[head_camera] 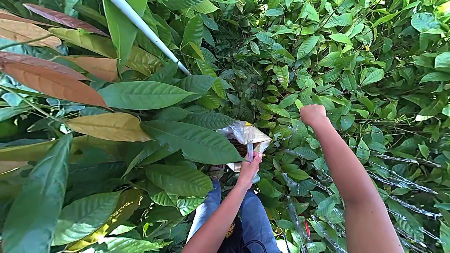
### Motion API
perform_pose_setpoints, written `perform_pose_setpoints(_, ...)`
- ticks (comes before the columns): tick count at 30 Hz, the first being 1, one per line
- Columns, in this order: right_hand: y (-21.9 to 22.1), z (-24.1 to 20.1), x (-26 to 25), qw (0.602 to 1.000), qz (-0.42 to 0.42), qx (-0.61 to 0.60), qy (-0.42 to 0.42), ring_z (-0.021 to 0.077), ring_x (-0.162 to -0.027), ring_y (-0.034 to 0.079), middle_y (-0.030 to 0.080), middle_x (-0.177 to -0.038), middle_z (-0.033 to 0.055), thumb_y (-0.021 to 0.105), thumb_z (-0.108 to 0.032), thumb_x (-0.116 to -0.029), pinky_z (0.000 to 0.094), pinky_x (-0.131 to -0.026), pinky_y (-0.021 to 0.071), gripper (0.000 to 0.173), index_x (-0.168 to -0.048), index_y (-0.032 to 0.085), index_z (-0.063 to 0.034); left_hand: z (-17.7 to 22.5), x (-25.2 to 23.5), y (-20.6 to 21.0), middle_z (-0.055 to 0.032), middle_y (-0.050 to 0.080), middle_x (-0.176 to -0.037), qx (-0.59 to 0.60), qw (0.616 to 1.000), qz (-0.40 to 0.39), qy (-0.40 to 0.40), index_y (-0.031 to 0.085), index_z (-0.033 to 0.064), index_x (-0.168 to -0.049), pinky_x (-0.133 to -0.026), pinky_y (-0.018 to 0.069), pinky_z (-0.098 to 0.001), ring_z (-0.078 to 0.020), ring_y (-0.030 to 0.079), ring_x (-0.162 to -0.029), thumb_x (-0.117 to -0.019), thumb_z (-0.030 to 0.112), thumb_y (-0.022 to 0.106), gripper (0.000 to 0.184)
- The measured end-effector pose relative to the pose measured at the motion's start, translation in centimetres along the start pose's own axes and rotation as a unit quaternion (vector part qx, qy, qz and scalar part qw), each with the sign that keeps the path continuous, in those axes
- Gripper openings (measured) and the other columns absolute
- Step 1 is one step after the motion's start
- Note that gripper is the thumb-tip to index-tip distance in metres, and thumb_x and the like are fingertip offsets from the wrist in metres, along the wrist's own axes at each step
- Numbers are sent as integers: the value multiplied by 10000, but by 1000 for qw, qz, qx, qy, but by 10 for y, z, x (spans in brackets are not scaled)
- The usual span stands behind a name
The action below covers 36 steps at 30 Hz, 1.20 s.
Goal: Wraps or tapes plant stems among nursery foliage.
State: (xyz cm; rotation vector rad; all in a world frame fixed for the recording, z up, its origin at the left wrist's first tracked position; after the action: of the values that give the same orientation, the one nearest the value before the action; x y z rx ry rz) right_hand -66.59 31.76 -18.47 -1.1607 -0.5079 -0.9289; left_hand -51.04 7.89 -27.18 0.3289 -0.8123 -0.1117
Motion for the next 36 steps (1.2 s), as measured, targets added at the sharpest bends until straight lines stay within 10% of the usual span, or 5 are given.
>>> perform_pose_setpoints(9,11,-16,-9,998,-61,19,-24,486,-1224,599,632,-1285,305,611,-296,-1030,688,-923,474,399,-1175,672,70,7,2,1,50,538,-679,8,1000,-7,2,565,36,-966,-500,398,-133,4,435,-499,-1051,61,495,113)
perform_pose_setpoints(21,113,-58,-25,992,-124,13,-14,454,-1300,551,577,-1373,309,441,-43,-1053,626,-1027,430,327,-1277,599,135,14,4,-3,49,544,-733,-22,999,-24,13,563,28,-1023,-525,403,-137,3,448,-535,-1052,67,484,93)
perform_pose_setpoints(26,137,-81,-30,991,-130,-25,-11,440,-1304,562,556,-1411,296,421,-13,-1040,589,-1007,481,348,-1322,566,131,15,2,-6,50,583,-763,-1,999,-23,25,596,27,-1054,-511,403,-133,9,447,-524,-1125,202,275,373)
perform_pose_setpoints(36,199,-121,-78,986,-116,-111,53,427,-1335,537,495,-1445,326,324,-23,-1072,541,-1036,474,418,-1438,387,168,23,1,-16,-25,637,-883,-41,999,-14,-11,613,-7,-1068,-649,575,-219,-78,649,-696,-1130,209,305,381)
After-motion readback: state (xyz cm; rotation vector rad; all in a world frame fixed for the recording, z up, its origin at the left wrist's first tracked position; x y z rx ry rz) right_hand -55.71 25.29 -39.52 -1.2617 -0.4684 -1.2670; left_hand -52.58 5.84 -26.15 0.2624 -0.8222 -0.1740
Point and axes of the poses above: each hand's wrist, its own x-axis away from the middle knuckle, its own y-axis out of the palm, z = x × y, the point moved 4 cm from there along -x, towards the middle knuckle
